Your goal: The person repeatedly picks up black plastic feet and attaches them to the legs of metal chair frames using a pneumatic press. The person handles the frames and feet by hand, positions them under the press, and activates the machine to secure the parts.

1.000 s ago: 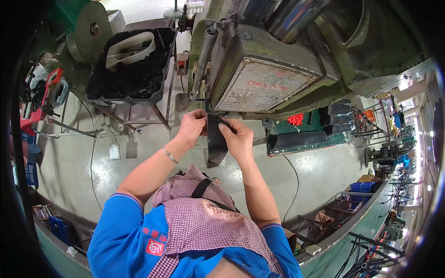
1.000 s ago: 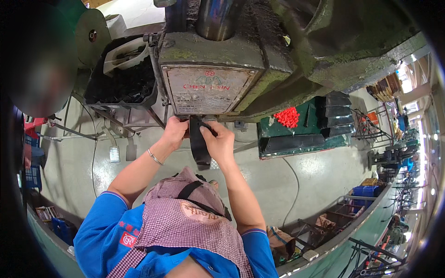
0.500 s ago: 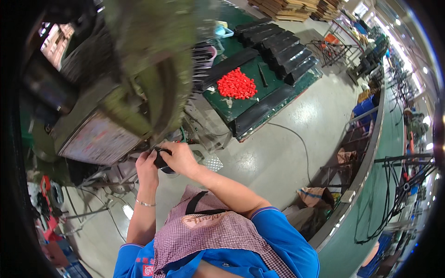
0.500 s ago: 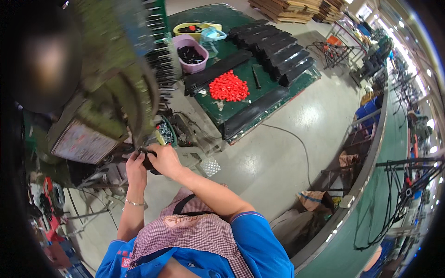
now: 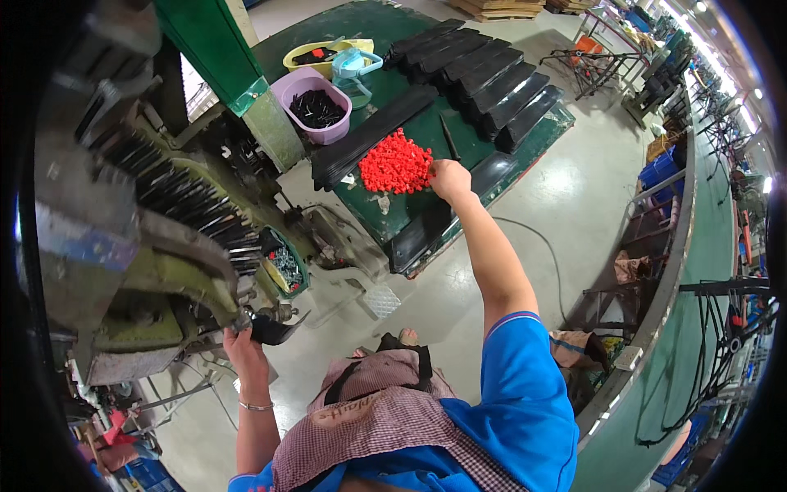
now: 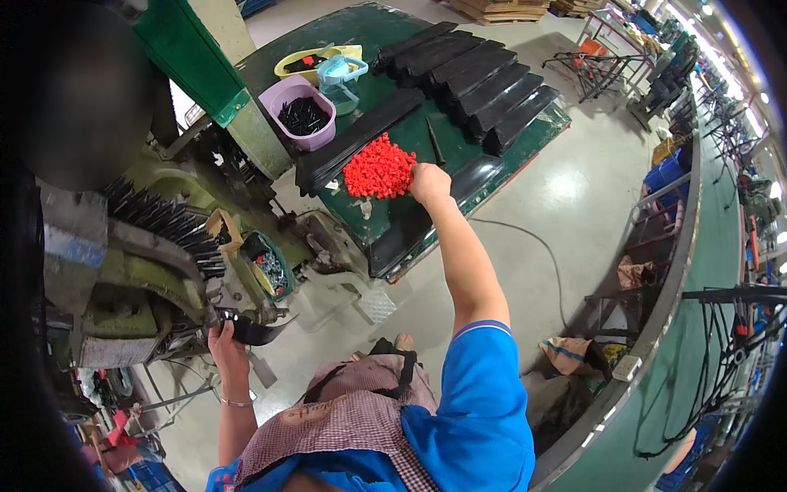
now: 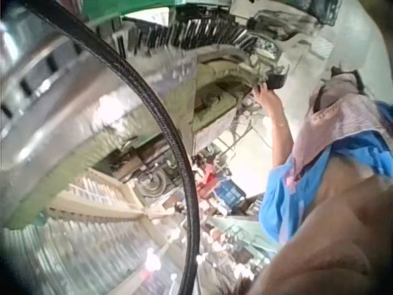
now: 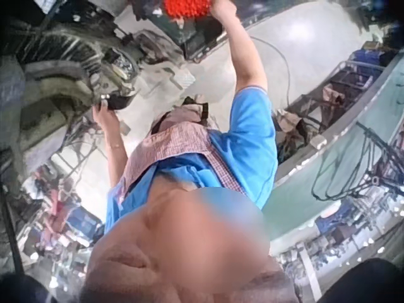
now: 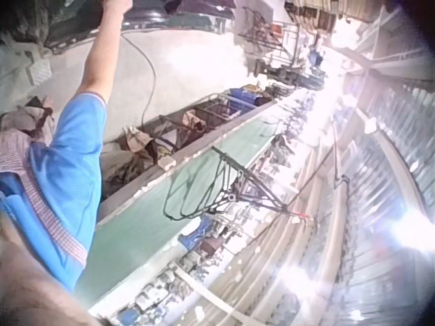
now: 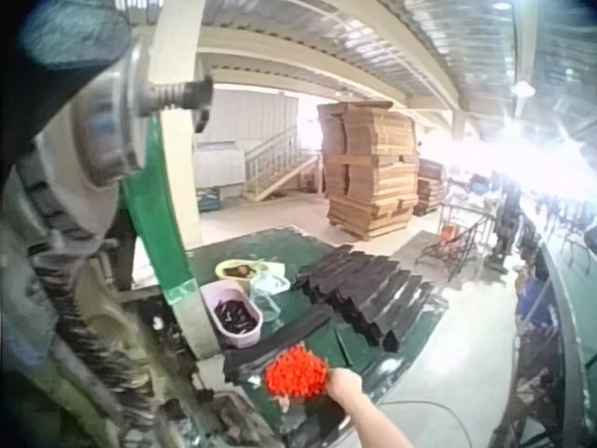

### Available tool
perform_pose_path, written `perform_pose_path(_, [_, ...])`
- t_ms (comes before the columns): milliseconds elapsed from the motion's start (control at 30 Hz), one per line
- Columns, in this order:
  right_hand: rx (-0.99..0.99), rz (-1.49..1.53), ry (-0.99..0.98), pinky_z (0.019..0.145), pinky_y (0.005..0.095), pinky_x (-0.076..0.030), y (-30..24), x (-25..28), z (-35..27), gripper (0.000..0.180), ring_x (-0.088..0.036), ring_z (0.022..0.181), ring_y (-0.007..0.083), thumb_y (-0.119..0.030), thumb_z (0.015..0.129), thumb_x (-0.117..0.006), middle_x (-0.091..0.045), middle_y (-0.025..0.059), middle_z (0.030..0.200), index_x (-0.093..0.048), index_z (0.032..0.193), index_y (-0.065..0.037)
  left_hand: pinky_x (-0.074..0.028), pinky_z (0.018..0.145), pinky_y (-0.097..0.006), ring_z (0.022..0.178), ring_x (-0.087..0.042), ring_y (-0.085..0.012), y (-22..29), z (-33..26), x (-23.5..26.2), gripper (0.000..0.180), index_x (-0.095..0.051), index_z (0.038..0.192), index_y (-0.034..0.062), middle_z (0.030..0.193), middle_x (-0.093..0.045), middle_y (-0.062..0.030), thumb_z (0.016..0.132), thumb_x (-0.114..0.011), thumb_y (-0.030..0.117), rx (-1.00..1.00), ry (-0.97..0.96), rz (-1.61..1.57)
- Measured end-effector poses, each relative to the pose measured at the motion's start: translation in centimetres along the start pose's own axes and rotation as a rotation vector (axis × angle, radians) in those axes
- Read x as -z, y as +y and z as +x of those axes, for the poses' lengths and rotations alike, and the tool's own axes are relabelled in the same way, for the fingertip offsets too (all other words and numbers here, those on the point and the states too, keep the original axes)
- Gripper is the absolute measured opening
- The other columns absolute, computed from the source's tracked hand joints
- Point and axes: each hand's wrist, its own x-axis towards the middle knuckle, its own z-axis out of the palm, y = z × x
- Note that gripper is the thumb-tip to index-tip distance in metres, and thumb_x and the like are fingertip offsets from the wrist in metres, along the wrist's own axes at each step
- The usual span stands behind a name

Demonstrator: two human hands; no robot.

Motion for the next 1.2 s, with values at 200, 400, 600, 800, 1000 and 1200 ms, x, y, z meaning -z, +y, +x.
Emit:
perform_pose_path(200, [0.078, -0.15, -0.099, 0.076, 0.0391, -0.053, 1.3, -3.3, 2.3, 0.019, -0.067, 0.088, 0.0284, -0.012, 0.072, -0.066, -0.069, 0.0101, 0.087, -0.072, 0.09, -0.014, -0.033, 0.049, -0.019, 0.066, -0.05, -0.0043, 0.5, -0.6, -1.0, 0.017, -0.057, 0.095, 0.0078, 0.082, -0.056, 0.0046, 0.084, -0.058, -0.006, 0.043, 0.157, 0.094])
perform_pose_path(400, [0.072, 0.728, -0.171, 0.063, 0.03, -0.05, 2.1, -0.6, 0.7, 0.015, -0.064, 0.071, 0.0151, -0.01, 0.076, -0.073, -0.065, 0.0039, 0.065, -0.07, 0.089, -0.002, -0.04, 0.057, -0.02, 0.073, -0.054, -0.0074, -0.1, -0.6, 0.0, 0.016, -0.059, 0.097, 0.0059, 0.087, -0.057, 0.0029, 0.084, -0.059, -0.004, 0.024, 0.122, 0.054])
perform_pose_path(600, [0.009, 1.91, -0.378, 0.065, 0.0301, -0.052, -1.4, 3.6, -4.7, 0.026, -0.062, 0.073, 0.0181, -0.002, 0.087, -0.061, -0.064, 0.0116, 0.092, -0.059, 0.112, 0.006, -0.048, 0.076, -0.028, 0.085, -0.06, -0.0147, 0.5, -0.6, -0.2, 0.016, -0.06, 0.101, 0.0032, 0.094, -0.062, -0.0027, 0.088, -0.053, -0.002, 0.01, -0.01, -0.018])
perform_pose_path(800, [0.128, 2.264, -0.382, 0.067, 0.0315, -0.051, -3.0, 5.8, -12.2, 0.022, -0.059, 0.076, 0.0175, -0.012, 0.087, -0.066, -0.063, 0.0093, 0.092, -0.061, 0.105, -0.001, -0.046, 0.084, -0.031, 0.092, -0.058, -0.0189, -0.8, 1.6, 1.3, 0.015, -0.054, 0.105, -0.0002, 0.1, -0.06, -0.007, 0.093, -0.054, 0.009, -0.038, -0.18, -0.007])
perform_pose_path(1000, [-0.05, 2.051, -0.175, 0.07, 0.0349, -0.057, -2.5, 6.7, -23.2, 0.024, -0.066, 0.083, 0.0232, -0.009, 0.09, -0.061, -0.065, 0.0151, 0.1, -0.058, 0.11, 0.004, -0.049, 0.086, -0.041, 0.099, -0.063, -0.0308, -8.3, 8.4, 14.0, 0.039, -0.059, 0.119, -0.0005, 0.11, -0.063, -0.0209, 0.086, -0.062, 0.02, -0.506, -0.303, 0.712])
perform_pose_path(1200, [-0.608, 1.867, 0.179, 0.06, 0.0308, -0.054, 3.5, 5.2, -41.6, 0.026, -0.06, 0.071, 0.0154, -0.005, 0.088, -0.054, -0.059, 0.0048, 0.081, -0.058, 0.112, 0.004, -0.048, 0.063, -0.041, 0.072, -0.061, -0.0312, -11.7, 4.2, 14.2, 0.024, -0.063, 0.1, 0.0048, 0.08, -0.065, -0.012, 0.081, -0.064, 0.02, 0.132, -0.935, 0.857])
